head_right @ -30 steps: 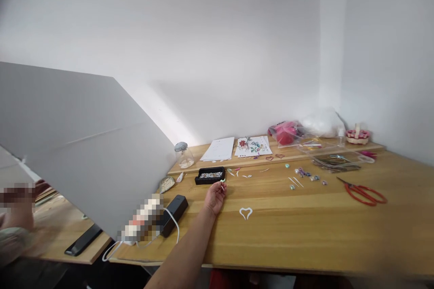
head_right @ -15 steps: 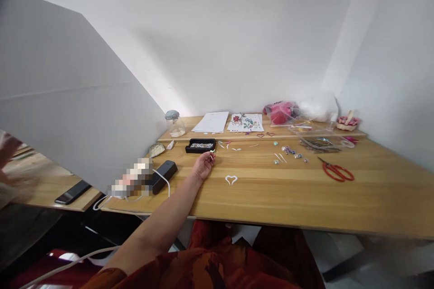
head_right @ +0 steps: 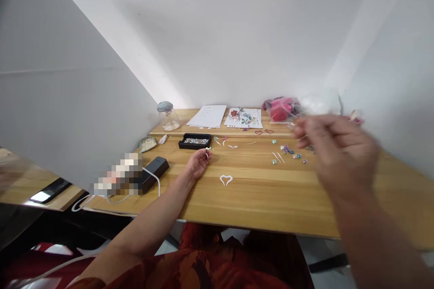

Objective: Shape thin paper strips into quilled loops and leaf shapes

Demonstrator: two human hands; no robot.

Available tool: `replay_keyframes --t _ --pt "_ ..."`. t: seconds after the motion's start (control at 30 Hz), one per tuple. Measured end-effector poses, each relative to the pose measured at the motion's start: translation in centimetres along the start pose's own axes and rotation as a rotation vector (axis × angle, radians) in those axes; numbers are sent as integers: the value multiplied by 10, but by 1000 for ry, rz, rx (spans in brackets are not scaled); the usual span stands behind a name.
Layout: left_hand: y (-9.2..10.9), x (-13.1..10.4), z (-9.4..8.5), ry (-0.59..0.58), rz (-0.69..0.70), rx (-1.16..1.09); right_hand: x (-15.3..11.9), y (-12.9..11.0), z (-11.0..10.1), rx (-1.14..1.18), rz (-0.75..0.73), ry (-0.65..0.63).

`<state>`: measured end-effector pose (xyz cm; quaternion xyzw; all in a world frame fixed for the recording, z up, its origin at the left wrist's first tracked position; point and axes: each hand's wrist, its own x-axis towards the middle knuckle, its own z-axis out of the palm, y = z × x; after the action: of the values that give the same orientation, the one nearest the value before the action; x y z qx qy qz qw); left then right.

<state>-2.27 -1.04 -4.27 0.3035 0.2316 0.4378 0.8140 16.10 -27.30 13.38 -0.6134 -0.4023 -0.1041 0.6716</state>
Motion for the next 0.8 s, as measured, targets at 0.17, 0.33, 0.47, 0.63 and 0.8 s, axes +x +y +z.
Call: replay_keyframes --t 0.17,0.33,0.47,0.63,0.8 --pt "-2 -1 -1 -17 1 -6 -9 57 36 170 278 -175" --pt "-3 -3 1 -47 -7 6 -16 98 89 321 498 -344" --pt "-2 -5 1 -83 -19 15 -21 106 136 430 547 -441" --pt "-1 -6 3 -110 -48 22 -33 113 181 533 519 -551" --pt "-1 -5 3 -127 -47 -12 -51 122 205 569 476 -648"
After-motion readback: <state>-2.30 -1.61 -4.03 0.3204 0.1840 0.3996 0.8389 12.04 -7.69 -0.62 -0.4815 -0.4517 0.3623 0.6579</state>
